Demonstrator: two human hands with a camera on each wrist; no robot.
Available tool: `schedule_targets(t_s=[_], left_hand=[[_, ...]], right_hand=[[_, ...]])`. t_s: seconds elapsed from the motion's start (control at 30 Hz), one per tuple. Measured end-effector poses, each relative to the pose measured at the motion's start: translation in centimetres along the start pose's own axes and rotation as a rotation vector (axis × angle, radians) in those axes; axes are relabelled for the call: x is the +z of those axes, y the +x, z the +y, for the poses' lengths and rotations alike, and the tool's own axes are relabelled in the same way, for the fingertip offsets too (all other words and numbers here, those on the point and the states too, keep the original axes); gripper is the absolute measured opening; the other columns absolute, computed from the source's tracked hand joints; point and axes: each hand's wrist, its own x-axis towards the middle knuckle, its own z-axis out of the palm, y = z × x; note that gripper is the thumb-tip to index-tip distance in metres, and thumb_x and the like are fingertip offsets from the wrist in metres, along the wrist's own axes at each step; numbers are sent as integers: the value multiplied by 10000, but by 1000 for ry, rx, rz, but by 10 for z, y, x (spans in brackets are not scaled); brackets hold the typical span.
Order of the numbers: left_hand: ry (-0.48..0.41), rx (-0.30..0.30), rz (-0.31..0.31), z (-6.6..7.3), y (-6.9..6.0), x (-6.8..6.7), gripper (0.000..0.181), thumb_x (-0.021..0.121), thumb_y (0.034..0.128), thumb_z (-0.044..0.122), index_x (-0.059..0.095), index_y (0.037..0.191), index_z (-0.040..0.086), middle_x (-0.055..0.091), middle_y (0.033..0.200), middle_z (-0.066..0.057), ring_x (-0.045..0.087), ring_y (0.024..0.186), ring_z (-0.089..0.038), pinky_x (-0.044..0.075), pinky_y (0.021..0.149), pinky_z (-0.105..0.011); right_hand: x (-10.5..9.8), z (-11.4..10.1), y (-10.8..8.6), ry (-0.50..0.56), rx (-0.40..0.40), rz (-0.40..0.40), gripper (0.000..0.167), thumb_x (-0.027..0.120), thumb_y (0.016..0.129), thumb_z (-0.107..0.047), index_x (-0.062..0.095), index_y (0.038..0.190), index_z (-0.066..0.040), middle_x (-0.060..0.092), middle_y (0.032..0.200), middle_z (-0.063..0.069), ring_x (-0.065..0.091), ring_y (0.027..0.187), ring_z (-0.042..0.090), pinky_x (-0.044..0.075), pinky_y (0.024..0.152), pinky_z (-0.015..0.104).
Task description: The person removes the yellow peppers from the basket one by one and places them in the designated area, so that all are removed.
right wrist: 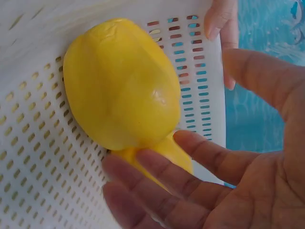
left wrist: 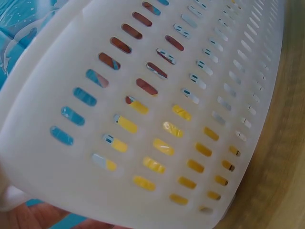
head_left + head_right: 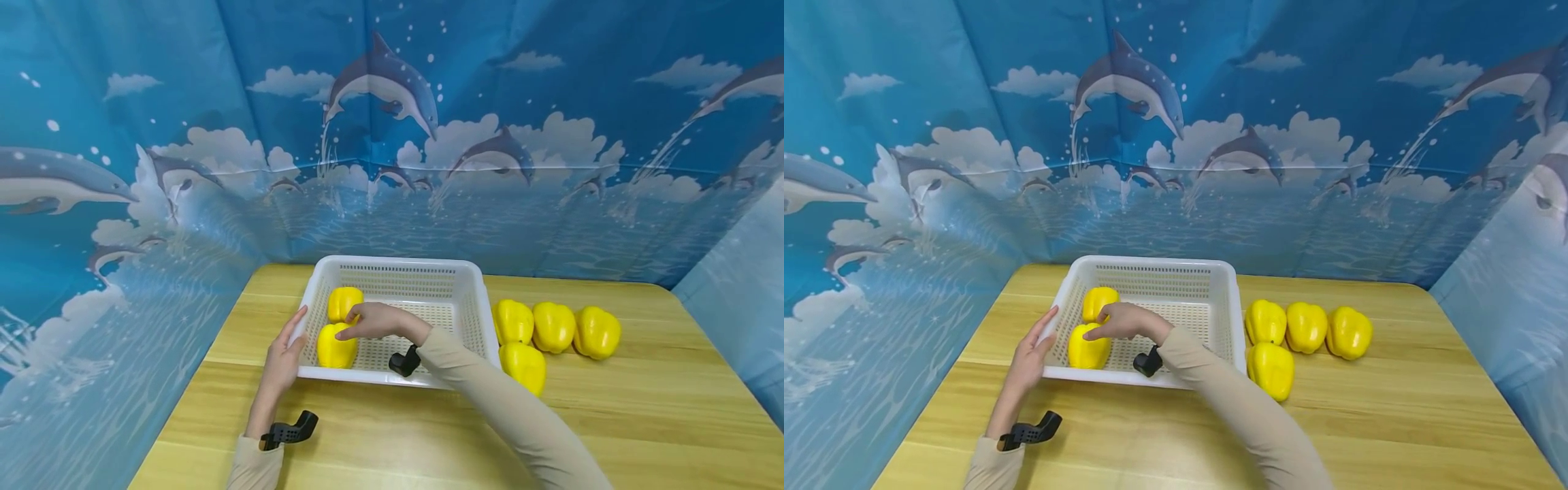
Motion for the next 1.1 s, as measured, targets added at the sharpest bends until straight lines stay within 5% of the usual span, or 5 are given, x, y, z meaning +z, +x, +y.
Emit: schedule_targets(t_s=[0.2, 0.4, 1.1], left_hand=[[-1, -11, 7, 1, -1, -2, 495, 411, 1010, 141, 348, 1476, 296, 316, 1508, -73, 377, 1306, -328, 362, 982, -547], [-7, -16, 7, 0, -1, -3, 493, 409, 1012, 144, 349, 1474, 306, 317, 1508, -71, 382, 1303, -327, 368, 973, -553], [-11, -34, -1, 0, -1, 1, 486, 401, 1014, 167, 343, 1476, 308, 276, 1529, -52, 371, 1312, -336, 394, 949, -534]], right_hand=[[1, 1, 5, 53, 45, -44, 685, 652, 857, -461, 480, 1367, -38, 544, 1242, 88, 586, 885, 273, 497, 763, 408], [2, -1, 10, -2, 62, -61, 712, 647, 852, -482, 465, 1385, -46, 539, 1222, 66, 563, 795, 270, 494, 751, 419], [13, -3, 23, -87, 109, -83, 740, 626, 872, -481, 412, 1419, -31, 532, 1272, 98, 588, 933, 270, 513, 747, 379]])
